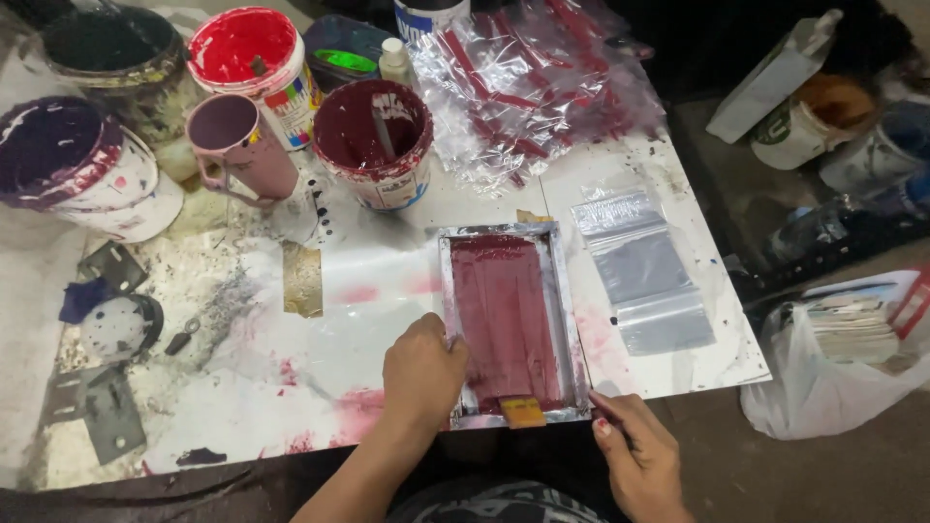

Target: The person stirs a dark red liquid in a bucket using a stick, then pours it into a rectangular metal tray. They use a yellow squeegee to spread the liquid evenly across the tray's surface and then place a clear plastic sheet over the tray.

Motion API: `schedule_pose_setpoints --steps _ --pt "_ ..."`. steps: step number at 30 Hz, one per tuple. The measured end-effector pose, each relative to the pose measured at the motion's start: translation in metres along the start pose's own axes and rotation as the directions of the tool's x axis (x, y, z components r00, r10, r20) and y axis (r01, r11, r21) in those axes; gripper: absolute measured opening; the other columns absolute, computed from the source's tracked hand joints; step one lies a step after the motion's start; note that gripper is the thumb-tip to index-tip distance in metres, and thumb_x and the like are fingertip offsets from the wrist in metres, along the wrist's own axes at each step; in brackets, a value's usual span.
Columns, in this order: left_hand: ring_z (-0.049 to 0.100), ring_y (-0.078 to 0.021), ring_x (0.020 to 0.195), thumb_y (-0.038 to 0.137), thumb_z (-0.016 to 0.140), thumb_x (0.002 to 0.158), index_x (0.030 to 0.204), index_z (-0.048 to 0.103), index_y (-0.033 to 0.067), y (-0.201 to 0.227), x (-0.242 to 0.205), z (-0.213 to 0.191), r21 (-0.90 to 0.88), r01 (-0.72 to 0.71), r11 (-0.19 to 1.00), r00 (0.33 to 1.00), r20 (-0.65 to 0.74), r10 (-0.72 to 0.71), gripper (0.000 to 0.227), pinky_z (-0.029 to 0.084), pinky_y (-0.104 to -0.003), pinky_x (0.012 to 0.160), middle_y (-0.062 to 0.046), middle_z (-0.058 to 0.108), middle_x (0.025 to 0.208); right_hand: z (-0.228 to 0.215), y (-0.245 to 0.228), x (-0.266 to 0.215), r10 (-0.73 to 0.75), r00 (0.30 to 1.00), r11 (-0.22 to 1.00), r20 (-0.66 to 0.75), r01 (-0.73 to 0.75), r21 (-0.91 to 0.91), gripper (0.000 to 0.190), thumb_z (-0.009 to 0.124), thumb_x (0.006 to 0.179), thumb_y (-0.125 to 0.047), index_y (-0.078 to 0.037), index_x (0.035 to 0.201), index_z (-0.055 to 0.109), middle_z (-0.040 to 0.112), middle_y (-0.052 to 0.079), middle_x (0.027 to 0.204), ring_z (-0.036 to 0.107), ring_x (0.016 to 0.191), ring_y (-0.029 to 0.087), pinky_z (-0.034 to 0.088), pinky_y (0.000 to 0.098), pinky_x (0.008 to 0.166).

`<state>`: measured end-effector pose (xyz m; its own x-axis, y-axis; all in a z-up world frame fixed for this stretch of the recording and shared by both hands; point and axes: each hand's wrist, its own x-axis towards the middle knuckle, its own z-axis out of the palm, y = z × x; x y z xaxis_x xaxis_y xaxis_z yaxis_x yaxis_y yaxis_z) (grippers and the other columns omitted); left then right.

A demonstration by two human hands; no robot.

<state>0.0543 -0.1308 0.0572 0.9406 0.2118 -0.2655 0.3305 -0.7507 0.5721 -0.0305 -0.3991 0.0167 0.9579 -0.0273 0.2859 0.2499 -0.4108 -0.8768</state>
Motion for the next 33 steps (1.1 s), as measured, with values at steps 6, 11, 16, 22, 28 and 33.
schedule_pose_setpoints --steps 6,11,16,22,28,33 --pt "0.058 -0.0333 0.070 0.026 0.055 0.093 0.086 0.054 0.0077 -0.002 -0.002 -0.003 0.035 0.038 0.999 0.999 0.010 -0.038 0.020 0.043 -0.047 0.065 -0.010 0.062 0.077 -0.005 0.001 0.000 -0.037 0.998 0.998 0.059 0.040 -0.053 0.035 0.063 0.095 -0.022 -0.007 0.124 0.074 0.071 0.005 0.092 0.067 0.081 0.014 0.053 0.0270 0.074" --pt "0.064 -0.0251 0.068 0.027 0.060 0.095 0.095 0.064 0.0066 0.015 -0.015 -0.039 0.049 0.205 0.978 0.978 0.017 -0.206 0.021 0.051 -0.041 0.062 -0.009 0.071 0.079 -0.006 -0.002 -0.002 0.006 0.999 0.995 0.050 -0.011 0.097 0.032 0.064 0.094 -0.016 -0.003 0.121 0.074 0.074 0.011 0.098 0.076 0.087 0.018 0.062 0.0275 0.080" --pt "0.060 -0.0304 0.071 0.031 0.060 0.091 0.086 0.058 0.0089 0.001 -0.009 -0.025 0.098 0.201 0.975 0.979 0.000 -0.202 0.023 0.044 -0.044 0.066 -0.009 0.066 0.075 -0.011 0.009 -0.007 0.017 0.992 0.997 0.124 -0.026 0.069 0.035 0.065 0.094 -0.018 -0.005 0.125 0.074 0.074 0.008 0.099 0.072 0.088 0.016 0.056 0.0280 0.078" --pt "0.062 -0.0328 0.077 0.033 0.058 0.091 0.091 0.061 0.0078 0.010 -0.010 -0.015 0.096 0.198 0.976 0.979 0.031 -0.202 0.025 0.046 -0.045 0.070 -0.011 0.069 0.081 -0.013 0.018 -0.011 0.002 0.981 0.997 0.193 -0.016 0.072 0.038 0.065 0.094 -0.018 -0.006 0.130 0.071 0.073 0.008 0.103 0.071 0.089 0.016 0.057 0.0281 0.078" --pt "0.062 -0.0284 0.076 0.032 0.058 0.093 0.096 0.062 0.0087 0.023 -0.013 -0.017 0.103 0.221 0.970 0.972 0.057 -0.228 0.024 0.046 -0.043 0.069 -0.008 0.068 0.080 -0.017 0.017 -0.008 -0.014 0.984 0.998 0.179 0.004 0.060 0.036 0.066 0.094 -0.020 -0.006 0.127 0.072 0.073 0.008 0.103 0.074 0.090 0.017 0.058 0.0284 0.080" --pt "0.057 -0.0276 0.072 0.031 0.059 0.092 0.088 0.059 0.0088 0.022 -0.012 -0.011 0.106 0.207 0.973 0.976 0.042 -0.212 0.022 0.044 -0.042 0.067 -0.007 0.064 0.076 -0.019 0.015 -0.008 -0.003 0.984 0.997 0.178 -0.011 0.074 0.037 0.067 0.093 -0.019 -0.006 0.128 0.071 0.073 0.009 0.107 0.076 0.091 0.017 0.062 0.0273 0.082"
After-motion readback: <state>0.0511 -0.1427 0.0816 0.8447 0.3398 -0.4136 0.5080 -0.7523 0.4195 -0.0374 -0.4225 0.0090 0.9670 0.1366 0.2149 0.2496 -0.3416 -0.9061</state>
